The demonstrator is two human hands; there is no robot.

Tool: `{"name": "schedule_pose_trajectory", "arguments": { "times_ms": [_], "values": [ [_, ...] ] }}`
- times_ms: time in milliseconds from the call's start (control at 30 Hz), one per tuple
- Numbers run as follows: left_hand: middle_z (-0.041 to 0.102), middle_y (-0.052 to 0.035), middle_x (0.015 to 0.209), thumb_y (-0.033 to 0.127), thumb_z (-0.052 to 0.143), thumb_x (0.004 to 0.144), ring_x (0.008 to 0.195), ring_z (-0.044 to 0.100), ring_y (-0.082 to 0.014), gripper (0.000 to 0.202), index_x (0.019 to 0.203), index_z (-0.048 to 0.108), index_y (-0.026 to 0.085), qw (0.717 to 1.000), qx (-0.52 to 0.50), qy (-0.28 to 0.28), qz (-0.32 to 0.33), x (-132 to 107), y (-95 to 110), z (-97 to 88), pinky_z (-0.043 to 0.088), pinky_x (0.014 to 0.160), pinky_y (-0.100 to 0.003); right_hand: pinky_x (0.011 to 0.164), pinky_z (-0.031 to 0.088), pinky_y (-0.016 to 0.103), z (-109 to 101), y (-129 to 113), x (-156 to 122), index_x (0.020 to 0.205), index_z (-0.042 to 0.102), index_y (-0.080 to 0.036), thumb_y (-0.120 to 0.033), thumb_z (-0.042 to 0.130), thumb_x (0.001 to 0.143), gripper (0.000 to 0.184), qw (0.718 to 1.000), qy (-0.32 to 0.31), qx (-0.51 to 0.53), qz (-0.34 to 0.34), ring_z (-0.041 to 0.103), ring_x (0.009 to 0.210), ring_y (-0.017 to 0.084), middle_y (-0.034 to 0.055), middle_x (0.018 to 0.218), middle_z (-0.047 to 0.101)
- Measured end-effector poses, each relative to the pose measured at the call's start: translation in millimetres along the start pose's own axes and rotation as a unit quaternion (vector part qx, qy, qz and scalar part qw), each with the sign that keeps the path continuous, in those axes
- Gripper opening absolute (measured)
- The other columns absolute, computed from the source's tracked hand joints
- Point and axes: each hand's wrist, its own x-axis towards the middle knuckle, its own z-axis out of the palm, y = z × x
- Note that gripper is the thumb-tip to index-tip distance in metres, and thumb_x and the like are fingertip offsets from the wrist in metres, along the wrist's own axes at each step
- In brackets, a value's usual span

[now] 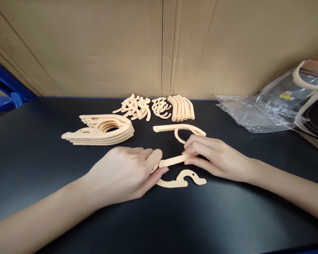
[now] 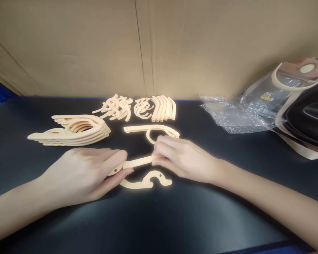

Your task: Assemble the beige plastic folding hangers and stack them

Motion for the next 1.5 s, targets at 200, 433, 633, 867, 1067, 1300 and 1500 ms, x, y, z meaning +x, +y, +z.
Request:
{"name": "schedule_pose_trajectory", "arguments": {
  "times_ms": [200,433,633,867,1067,1300,1500],
  "values": [
    [0.044,0.0034,0.060,0.018,0.040,0.093,0.052,0.040,-0.0136,0.021,0.072,0.043,0.020,0.996,-0.088,0.000,0.029,3,-3,-2.9,0.027,0.049,-0.029,0.077,0.049,0.028,-2,0,1,0.095,0.059,-0.013,-0.026,0.048,0.103,0.018,1.000,0.003,-0.019,-0.015,0.059,0.086,0.017,0.0076,0.094,0.062],
    [0.064,-0.0083,0.091,0.013,0.038,0.088,0.087,0.053,-0.0245,0.022,0.086,0.059,0.015,0.994,-0.083,-0.002,0.071,9,1,-9.8,0.042,0.081,-0.040,0.083,0.048,0.028,-2,0,3,0.096,0.060,-0.014,-0.027,0.051,0.101,0.016,1.000,-0.001,-0.015,-0.015,0.059,0.088,0.016,0.0064,0.097,0.063],
    [0.059,-0.0111,0.123,-0.001,0.042,0.080,0.112,0.048,-0.0283,0.033,0.104,0.058,0.015,0.998,-0.034,0.009,0.047,6,0,-7.5,0.040,0.087,-0.040,0.084,0.048,0.032,-3,1,3,0.098,0.061,-0.015,-0.028,0.052,0.101,0.017,1.000,-0.002,-0.025,-0.009,0.060,0.090,0.017,0.0065,0.100,0.066],
    [0.055,-0.0095,0.117,-0.005,0.040,0.077,0.085,0.050,-0.0223,0.039,0.102,0.057,0.019,0.997,-0.075,-0.019,0.018,3,-6,-1.7,0.042,0.066,-0.033,0.082,0.048,0.035,-1,4,1,0.098,0.064,-0.016,-0.039,0.059,0.097,0.024,0.997,0.019,-0.065,0.044,0.059,0.092,0.020,0.0072,0.103,0.066],
    [0.055,-0.0105,0.116,0.010,0.037,0.092,0.089,0.054,-0.0198,0.023,0.102,0.056,0.016,0.983,-0.183,0.007,0.012,2,-7,-7.2,0.048,0.074,-0.033,0.090,0.052,0.040,-1,4,0,0.108,0.065,-0.017,-0.058,0.061,0.089,0.045,0.987,0.039,-0.076,0.137,0.058,0.110,0.025,0.0122,0.124,0.059],
    [0.062,-0.0081,0.105,0.027,0.057,0.094,0.083,0.059,-0.0179,0.010,0.093,0.054,0.017,0.979,-0.199,0.045,0.019,2,-6,-3.6,0.047,0.067,-0.029,0.100,0.049,0.044,0,5,0,0.124,0.061,-0.019,-0.056,0.059,0.091,0.050,0.988,-0.001,-0.082,0.131,0.055,0.119,0.026,0.0118,0.135,0.055],
    [0.065,-0.0068,0.103,0.010,0.054,0.088,0.077,0.058,-0.0133,0.017,0.104,0.053,0.015,0.964,-0.260,0.036,0.037,6,-5,-6.6,0.048,0.067,-0.024,0.103,0.046,0.045,-1,6,1,0.128,0.059,-0.018,-0.051,0.054,0.096,0.046,0.992,-0.023,-0.074,0.104,0.053,0.122,0.026,0.0124,0.138,0.054]
  ]
}}
